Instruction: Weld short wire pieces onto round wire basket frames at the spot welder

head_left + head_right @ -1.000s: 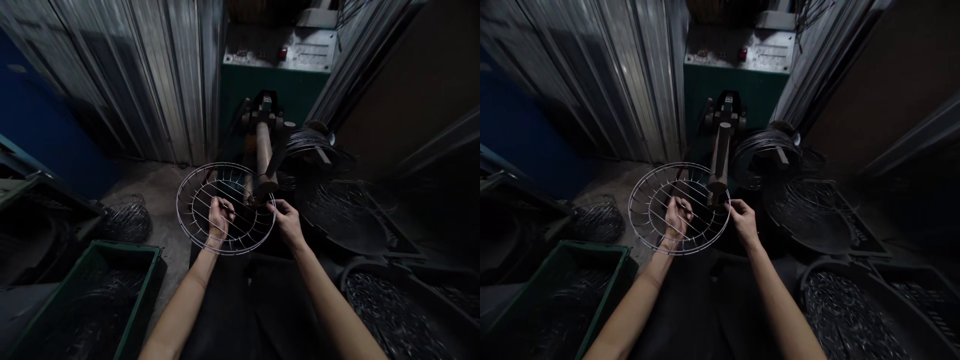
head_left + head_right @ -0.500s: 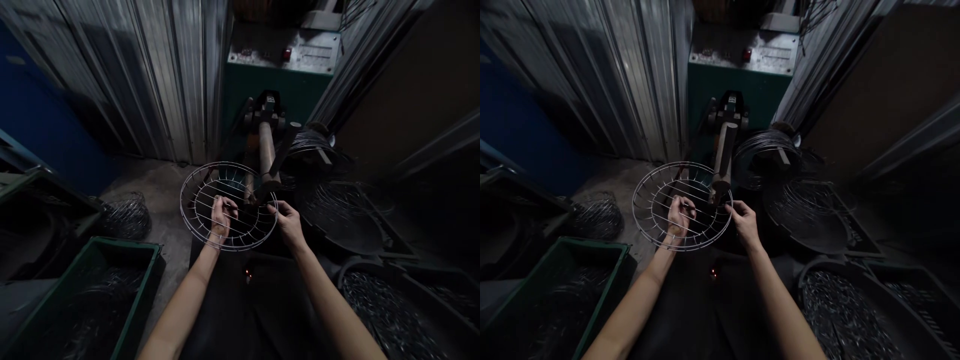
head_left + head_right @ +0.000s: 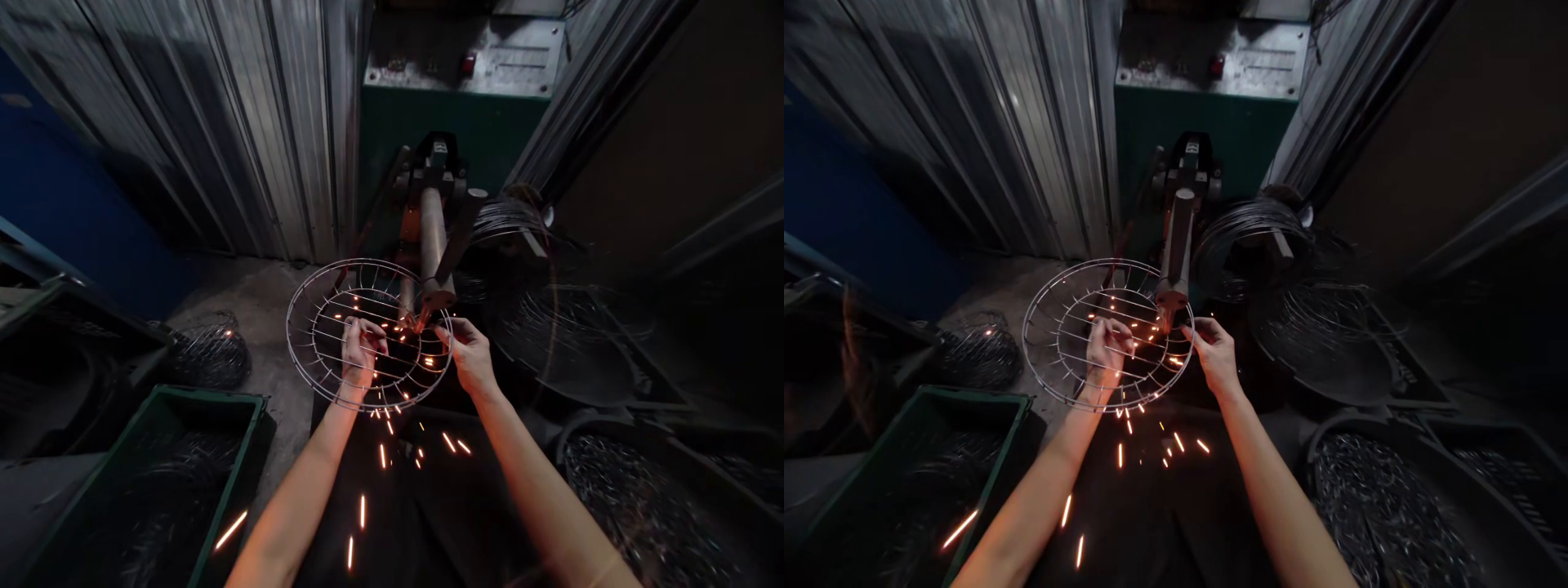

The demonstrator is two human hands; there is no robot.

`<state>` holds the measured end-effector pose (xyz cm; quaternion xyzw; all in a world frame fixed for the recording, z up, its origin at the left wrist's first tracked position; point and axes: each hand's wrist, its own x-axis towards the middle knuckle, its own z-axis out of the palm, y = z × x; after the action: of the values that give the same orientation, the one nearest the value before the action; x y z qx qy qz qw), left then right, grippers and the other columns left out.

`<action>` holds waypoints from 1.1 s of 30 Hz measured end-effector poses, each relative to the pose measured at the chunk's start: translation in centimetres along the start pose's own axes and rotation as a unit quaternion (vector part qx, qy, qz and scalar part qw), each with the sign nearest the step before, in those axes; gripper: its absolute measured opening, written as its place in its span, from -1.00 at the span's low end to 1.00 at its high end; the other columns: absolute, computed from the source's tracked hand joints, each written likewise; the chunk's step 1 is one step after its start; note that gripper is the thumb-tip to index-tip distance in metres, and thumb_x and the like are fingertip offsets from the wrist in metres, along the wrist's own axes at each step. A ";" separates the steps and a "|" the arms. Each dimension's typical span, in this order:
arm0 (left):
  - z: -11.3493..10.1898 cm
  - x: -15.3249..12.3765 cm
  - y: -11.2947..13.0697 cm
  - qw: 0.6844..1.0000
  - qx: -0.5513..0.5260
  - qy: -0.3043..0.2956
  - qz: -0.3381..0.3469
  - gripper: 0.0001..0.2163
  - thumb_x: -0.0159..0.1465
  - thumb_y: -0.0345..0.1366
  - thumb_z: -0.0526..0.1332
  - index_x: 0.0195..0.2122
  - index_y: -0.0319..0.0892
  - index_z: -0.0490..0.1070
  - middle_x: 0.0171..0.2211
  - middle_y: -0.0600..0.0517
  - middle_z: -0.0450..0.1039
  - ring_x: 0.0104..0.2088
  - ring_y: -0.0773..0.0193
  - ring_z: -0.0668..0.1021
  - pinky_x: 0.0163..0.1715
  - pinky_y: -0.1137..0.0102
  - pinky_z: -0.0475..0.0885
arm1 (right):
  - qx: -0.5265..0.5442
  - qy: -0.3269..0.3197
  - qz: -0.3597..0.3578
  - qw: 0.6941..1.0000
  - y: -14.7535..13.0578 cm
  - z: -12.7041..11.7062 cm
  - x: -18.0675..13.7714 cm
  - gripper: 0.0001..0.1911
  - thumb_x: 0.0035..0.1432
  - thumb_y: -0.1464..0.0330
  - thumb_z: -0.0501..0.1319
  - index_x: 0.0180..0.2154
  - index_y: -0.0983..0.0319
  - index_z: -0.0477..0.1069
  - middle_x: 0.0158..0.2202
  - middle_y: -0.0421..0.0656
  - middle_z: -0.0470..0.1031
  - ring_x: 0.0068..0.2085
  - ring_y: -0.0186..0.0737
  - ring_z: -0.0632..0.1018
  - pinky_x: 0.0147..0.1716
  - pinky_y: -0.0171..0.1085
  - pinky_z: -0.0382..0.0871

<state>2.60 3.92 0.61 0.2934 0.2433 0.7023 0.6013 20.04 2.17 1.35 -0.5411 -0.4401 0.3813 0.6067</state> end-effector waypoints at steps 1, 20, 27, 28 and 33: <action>0.0 -0.1 0.0 1.000 0.000 0.001 0.000 -0.70 0.22 -0.07 0.18 -0.49 -0.15 0.18 -0.55 0.10 0.40 -0.65 0.39 0.43 -0.68 0.49 0.34 | -0.009 -0.003 -0.001 1.000 0.0 -0.3 -0.3 -0.69 -0.14 0.15 0.39 -0.36 0.18 0.47 -0.38 -0.20 0.52 -0.36 -0.27 0.48 -0.40 -0.29 0.34; 0.3 0.0 -0.8 0.998 0.032 0.054 0.016 -0.71 0.23 -0.04 0.11 -0.45 -0.15 0.19 -0.51 0.11 0.37 -0.60 0.41 0.44 -0.61 0.49 0.39 | -0.054 -0.017 -0.020 0.998 0.0 -0.3 0.7 -0.69 -0.08 0.10 0.35 -0.39 0.20 0.49 -0.41 -0.18 0.52 -0.36 -0.23 0.48 -0.32 -0.25 0.35; 0.1 -0.3 -0.7 0.998 0.038 0.033 0.023 -0.72 0.24 -0.05 0.13 -0.42 -0.14 0.16 -0.47 0.11 0.40 -0.56 0.38 0.48 -0.55 0.46 0.43 | -0.048 -0.024 0.003 0.999 0.5 -1.9 -1.5 -0.72 -0.07 0.12 0.35 -0.38 0.18 0.51 -0.39 -0.19 0.53 -0.35 -0.25 0.49 -0.31 -0.27 0.34; 0.2 -0.4 -0.7 0.998 0.042 0.039 0.024 -0.72 0.25 -0.04 0.12 -0.42 -0.14 0.17 -0.47 0.11 0.40 -0.56 0.38 0.47 -0.56 0.46 0.43 | -0.056 -0.029 0.004 0.998 0.4 -2.1 -1.9 -0.72 -0.07 0.13 0.36 -0.37 0.18 0.51 -0.38 -0.19 0.54 -0.33 -0.25 0.49 -0.30 -0.26 0.35; 0.7 -0.7 -0.9 0.994 0.076 0.078 0.030 -0.70 0.29 -0.05 0.04 -0.41 -0.17 0.27 -0.47 0.09 0.38 -0.56 0.40 0.47 -0.55 0.49 0.42 | -0.077 -0.045 -0.007 0.996 -0.5 -1.8 -2.3 -0.68 -0.08 0.12 0.36 -0.31 0.17 0.51 -0.32 -0.17 0.55 -0.26 -0.18 0.51 -0.21 -0.21 0.36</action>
<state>3.77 3.38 0.41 0.2896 0.3329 0.7202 0.5353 20.98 -0.65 1.47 -0.5651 -0.4986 0.3660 0.5459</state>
